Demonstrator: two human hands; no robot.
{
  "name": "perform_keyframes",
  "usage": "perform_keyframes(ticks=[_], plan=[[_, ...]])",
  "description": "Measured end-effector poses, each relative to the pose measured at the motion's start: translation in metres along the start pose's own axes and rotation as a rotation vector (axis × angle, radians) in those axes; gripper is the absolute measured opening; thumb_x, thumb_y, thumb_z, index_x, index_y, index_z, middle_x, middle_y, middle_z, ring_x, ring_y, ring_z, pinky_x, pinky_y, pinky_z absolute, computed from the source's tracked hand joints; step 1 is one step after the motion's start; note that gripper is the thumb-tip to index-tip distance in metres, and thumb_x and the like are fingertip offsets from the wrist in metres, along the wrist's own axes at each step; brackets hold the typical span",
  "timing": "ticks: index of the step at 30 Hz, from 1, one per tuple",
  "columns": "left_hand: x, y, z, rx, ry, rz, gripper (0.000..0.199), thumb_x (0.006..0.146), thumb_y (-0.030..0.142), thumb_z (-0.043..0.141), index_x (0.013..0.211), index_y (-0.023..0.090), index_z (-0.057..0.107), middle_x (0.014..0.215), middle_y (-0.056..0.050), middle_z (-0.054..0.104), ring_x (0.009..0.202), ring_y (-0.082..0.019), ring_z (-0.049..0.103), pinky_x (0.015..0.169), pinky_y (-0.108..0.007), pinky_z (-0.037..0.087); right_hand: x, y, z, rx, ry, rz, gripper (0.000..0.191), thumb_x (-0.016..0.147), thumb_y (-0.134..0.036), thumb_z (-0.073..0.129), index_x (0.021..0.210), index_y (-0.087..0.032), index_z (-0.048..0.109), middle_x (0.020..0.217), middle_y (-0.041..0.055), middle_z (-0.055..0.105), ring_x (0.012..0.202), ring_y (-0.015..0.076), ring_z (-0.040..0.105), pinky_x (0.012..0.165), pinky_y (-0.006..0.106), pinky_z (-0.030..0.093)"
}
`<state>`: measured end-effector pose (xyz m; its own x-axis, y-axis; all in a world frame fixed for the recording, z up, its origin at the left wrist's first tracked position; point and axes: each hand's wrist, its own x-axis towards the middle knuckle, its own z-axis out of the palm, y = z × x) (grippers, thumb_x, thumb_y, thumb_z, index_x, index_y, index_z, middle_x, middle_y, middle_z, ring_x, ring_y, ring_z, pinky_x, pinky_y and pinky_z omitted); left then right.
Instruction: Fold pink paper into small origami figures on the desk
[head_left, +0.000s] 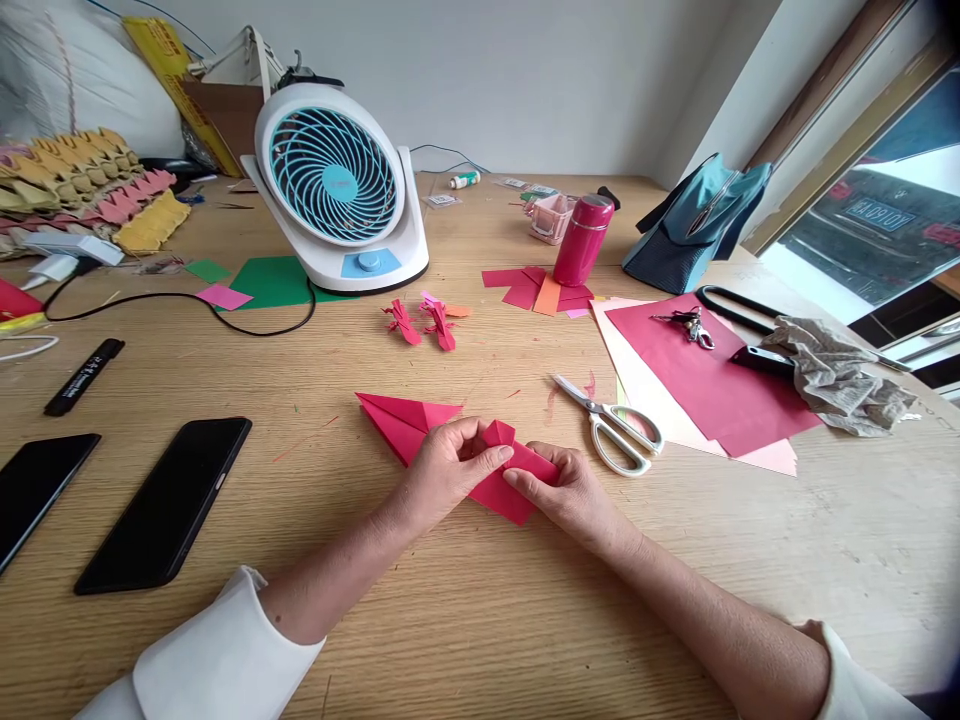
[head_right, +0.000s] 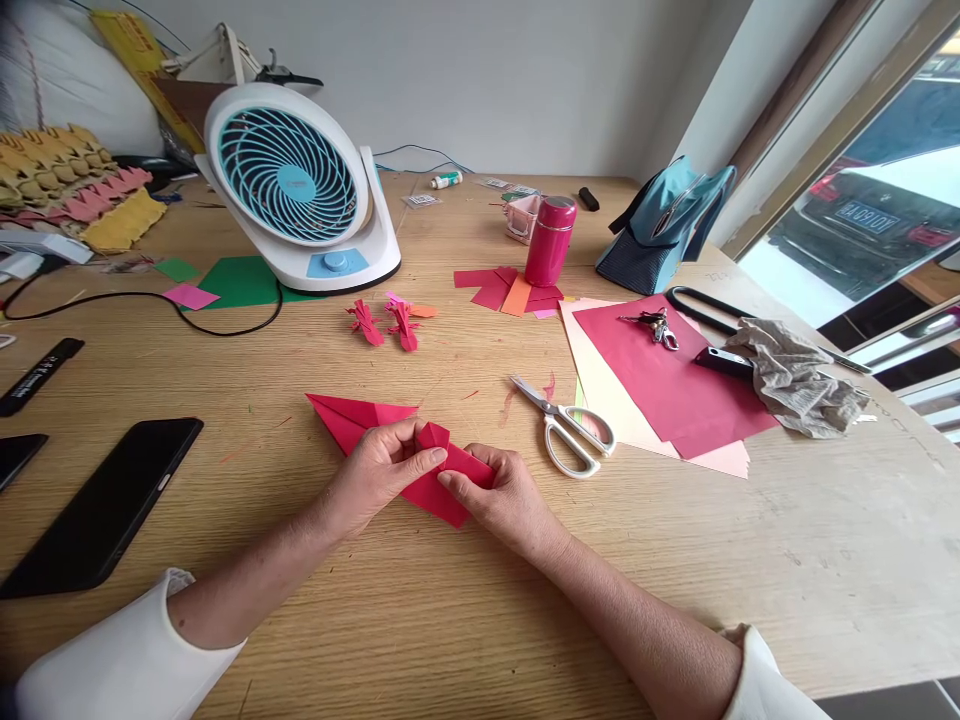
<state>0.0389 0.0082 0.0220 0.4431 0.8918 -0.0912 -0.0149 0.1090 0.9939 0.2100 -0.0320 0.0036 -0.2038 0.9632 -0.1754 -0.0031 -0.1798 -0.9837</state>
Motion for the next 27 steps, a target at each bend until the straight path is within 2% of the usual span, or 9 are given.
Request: perform_keyframes(ticks=[6, 9, 13, 16, 19, 22, 24, 27], plan=[[0.002, -0.002, -0.004, -0.001, 0.066, 0.056, 0.02, 0.085, 0.033, 0.07, 0.083, 0.015, 0.061, 0.078, 0.003, 0.058, 0.073, -0.009, 0.053, 0.069, -0.02, 0.044, 0.002, 0.004, 0.003, 0.153, -0.011, -0.008, 0.036, 0.073, -0.049, 0.079, 0.083, -0.017, 0.065, 0.074, -0.0001, 0.063, 0.067, 0.0133, 0.053, 0.066, 0.026, 0.044], [0.003, -0.004, -0.006, 0.025, 0.059, 0.084, 0.019, 0.085, 0.031, 0.07, 0.082, 0.016, 0.059, 0.078, 0.003, 0.058, 0.073, -0.01, 0.054, 0.07, -0.02, 0.046, 0.005, 0.007, 0.002, 0.143, 0.008, -0.043, 0.034, 0.073, -0.049, 0.079, 0.08, -0.019, 0.065, 0.075, 0.0007, 0.065, 0.069, 0.0152, 0.057, 0.068, 0.029, 0.047], [0.005, -0.003, -0.009, 0.151, 0.066, 0.165, 0.013, 0.084, 0.026, 0.07, 0.085, 0.018, 0.06, 0.077, 0.003, 0.06, 0.073, -0.011, 0.056, 0.069, -0.021, 0.046, 0.006, 0.008, -0.004, 0.075, 0.069, -0.161, 0.026, 0.079, -0.043, 0.077, 0.08, -0.021, 0.065, 0.077, 0.0009, 0.066, 0.074, 0.0171, 0.06, 0.073, 0.03, 0.049], [0.006, 0.001, -0.015, 0.367, 0.077, 0.307, 0.007, 0.084, 0.02, 0.069, 0.087, 0.019, 0.063, 0.079, 0.003, 0.063, 0.076, -0.012, 0.058, 0.075, -0.024, 0.046, 0.002, 0.004, -0.011, -0.155, 0.136, -0.301, 0.015, 0.088, -0.033, 0.068, 0.08, -0.021, 0.063, 0.074, -0.0004, 0.061, 0.071, 0.015, 0.057, 0.068, 0.028, 0.047], [0.005, 0.005, -0.02, 0.551, 0.06, 0.529, 0.007, 0.086, 0.015, 0.068, 0.085, 0.02, 0.064, 0.081, 0.001, 0.066, 0.079, -0.014, 0.059, 0.081, -0.028, 0.046, -0.003, -0.003, -0.017, -0.458, 0.212, -0.556, 0.007, 0.092, -0.018, 0.061, 0.086, -0.02, 0.064, 0.079, 0.0008, 0.062, 0.073, 0.015, 0.058, 0.069, 0.029, 0.047], [0.004, 0.007, -0.022, 0.707, 0.034, 0.703, 0.012, 0.086, 0.009, 0.065, 0.086, 0.02, 0.063, 0.083, 0.0, 0.069, 0.082, -0.016, 0.059, 0.084, -0.032, 0.047, -0.007, -0.01, -0.022, -0.719, 0.211, -0.811, 0.017, 0.091, -0.008, 0.057, 0.101, -0.02, 0.063, 0.093, 0.0055, 0.067, 0.085, 0.018, 0.061, 0.076, 0.032, 0.049], [0.003, 0.008, -0.023, 0.823, 0.032, 0.782, 0.015, 0.086, 0.005, 0.063, 0.086, 0.02, 0.061, 0.085, -0.001, 0.07, 0.084, -0.017, 0.058, 0.085, -0.034, 0.047, -0.008, -0.012, -0.024, -0.873, 0.178, -0.899, 0.018, 0.092, -0.008, 0.056, 0.105, -0.019, 0.061, 0.097, 0.0076, 0.068, 0.086, 0.0192, 0.061, 0.076, 0.034, 0.048], [0.002, 0.006, -0.023, 0.991, 0.034, 0.869, 0.018, 0.087, 0.002, 0.058, 0.085, 0.02, 0.058, 0.087, -0.001, 0.071, 0.087, -0.018, 0.058, 0.086, -0.035, 0.046, -0.008, -0.013, -0.027, -1.03, 0.136, -0.929, 0.013, 0.095, -0.011, 0.054, 0.104, -0.017, 0.061, 0.096, 0.0089, 0.069, 0.084, 0.0201, 0.059, 0.073, 0.035, 0.047]])
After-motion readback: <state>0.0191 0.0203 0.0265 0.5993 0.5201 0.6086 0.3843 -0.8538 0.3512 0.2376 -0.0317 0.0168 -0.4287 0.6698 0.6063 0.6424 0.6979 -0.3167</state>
